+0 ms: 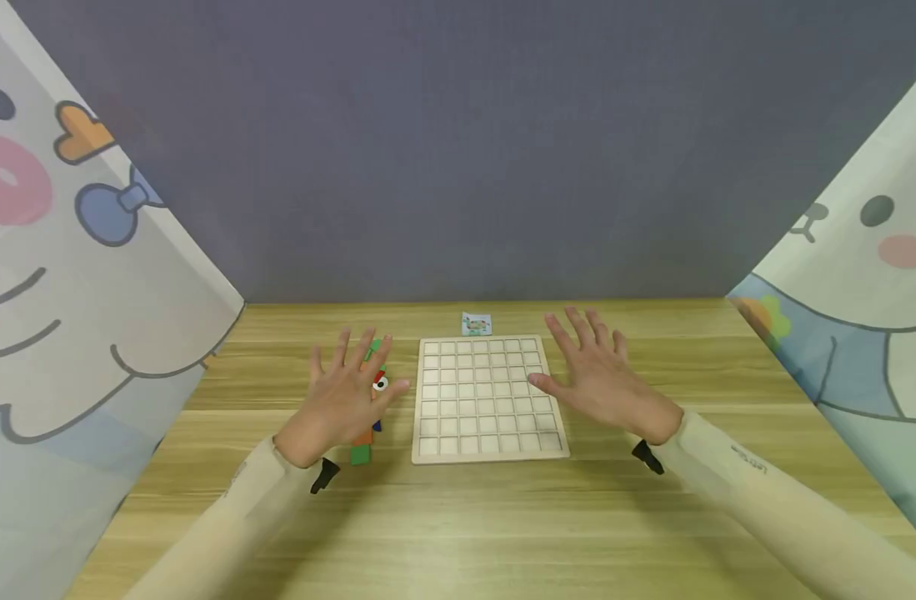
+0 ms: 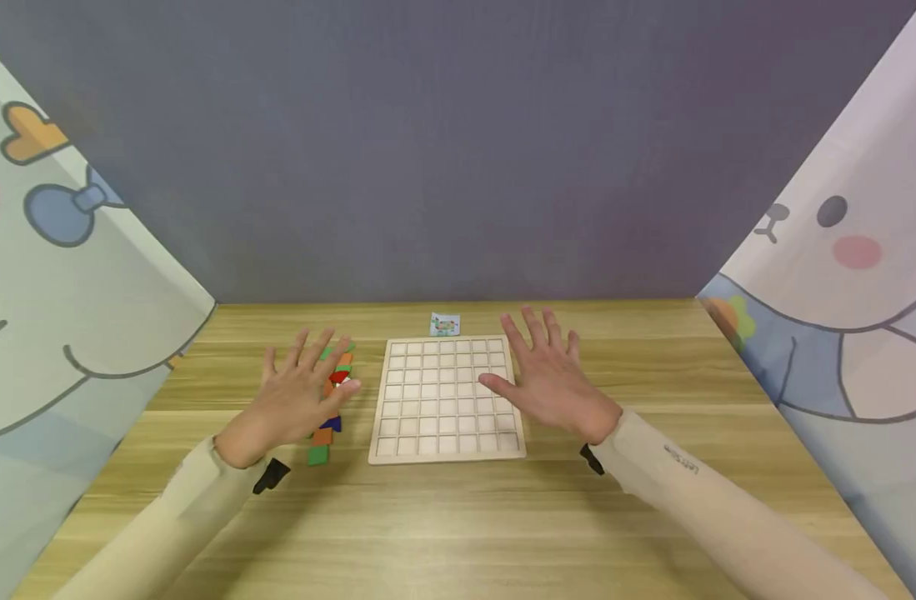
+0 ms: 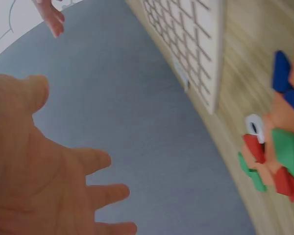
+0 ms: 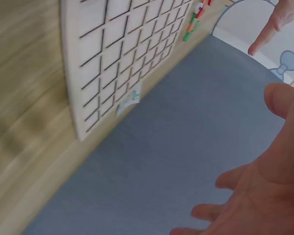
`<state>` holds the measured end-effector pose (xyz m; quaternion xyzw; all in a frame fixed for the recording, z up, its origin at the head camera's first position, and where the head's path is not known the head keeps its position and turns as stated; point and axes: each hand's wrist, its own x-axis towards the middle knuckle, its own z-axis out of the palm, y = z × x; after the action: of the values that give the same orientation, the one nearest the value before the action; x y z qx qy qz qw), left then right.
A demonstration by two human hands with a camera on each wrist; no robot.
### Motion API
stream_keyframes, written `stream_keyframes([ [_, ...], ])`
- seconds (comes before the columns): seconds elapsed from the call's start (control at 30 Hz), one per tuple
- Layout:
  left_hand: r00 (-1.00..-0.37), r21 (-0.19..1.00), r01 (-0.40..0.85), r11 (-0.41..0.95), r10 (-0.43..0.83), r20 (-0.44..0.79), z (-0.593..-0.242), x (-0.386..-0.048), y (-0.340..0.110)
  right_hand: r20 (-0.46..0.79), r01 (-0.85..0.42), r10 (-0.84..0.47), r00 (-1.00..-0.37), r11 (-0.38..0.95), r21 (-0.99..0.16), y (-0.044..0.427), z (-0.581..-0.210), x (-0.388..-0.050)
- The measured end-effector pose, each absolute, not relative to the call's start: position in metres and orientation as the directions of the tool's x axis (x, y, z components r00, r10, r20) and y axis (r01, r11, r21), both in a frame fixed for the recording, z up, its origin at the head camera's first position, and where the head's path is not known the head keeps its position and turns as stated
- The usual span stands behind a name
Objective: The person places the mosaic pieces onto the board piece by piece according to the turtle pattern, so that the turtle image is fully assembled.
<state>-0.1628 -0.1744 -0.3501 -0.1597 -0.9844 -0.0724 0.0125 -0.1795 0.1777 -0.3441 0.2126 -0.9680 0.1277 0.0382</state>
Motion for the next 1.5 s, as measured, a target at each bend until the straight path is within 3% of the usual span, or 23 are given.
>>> stream_keyframes([
  [0.13,-0.922,0.132,0.387,0.913,0.381,0.069,-0.358,-0.165,-0.185,0.138,-0.464,-0.443,-0.886,0.842,-0.275,0.181,-0.352,-0.181],
  [0.3,-0.829,0.147,0.556,0.818,0.558,0.032,-0.371,-0.171,-0.197,0.138,-0.516,-0.5,-0.855,0.799,-0.307,0.189,-0.37,-0.179],
  [0.4,-0.795,0.163,0.597,0.785,0.606,-0.005,-0.378,-0.176,-0.204,0.108,-0.538,-0.535,-0.838,0.777,-0.326,0.191,-0.382,-0.178],
  [0.63,-0.812,0.17,0.566,0.806,0.581,-0.054,-0.389,-0.194,-0.216,0.036,-0.566,-0.602,-0.798,0.727,-0.389,0.196,-0.402,-0.173],
  [0.87,-0.803,0.206,0.561,0.802,0.588,-0.103,-0.395,-0.211,-0.225,0.026,-0.567,-0.616,-0.788,0.707,-0.423,0.202,-0.41,-0.175],
  [1.1,-0.834,0.214,0.508,0.834,0.539,-0.118,-0.4,-0.221,-0.231,-0.005,-0.562,-0.627,-0.779,0.702,-0.436,0.203,-0.416,-0.177],
  [1.5,-0.846,0.19,0.527,0.828,0.532,0.03,-0.408,-0.234,-0.224,-0.041,-0.506,-0.592,-0.805,0.721,-0.475,0.208,-0.418,-0.179],
])
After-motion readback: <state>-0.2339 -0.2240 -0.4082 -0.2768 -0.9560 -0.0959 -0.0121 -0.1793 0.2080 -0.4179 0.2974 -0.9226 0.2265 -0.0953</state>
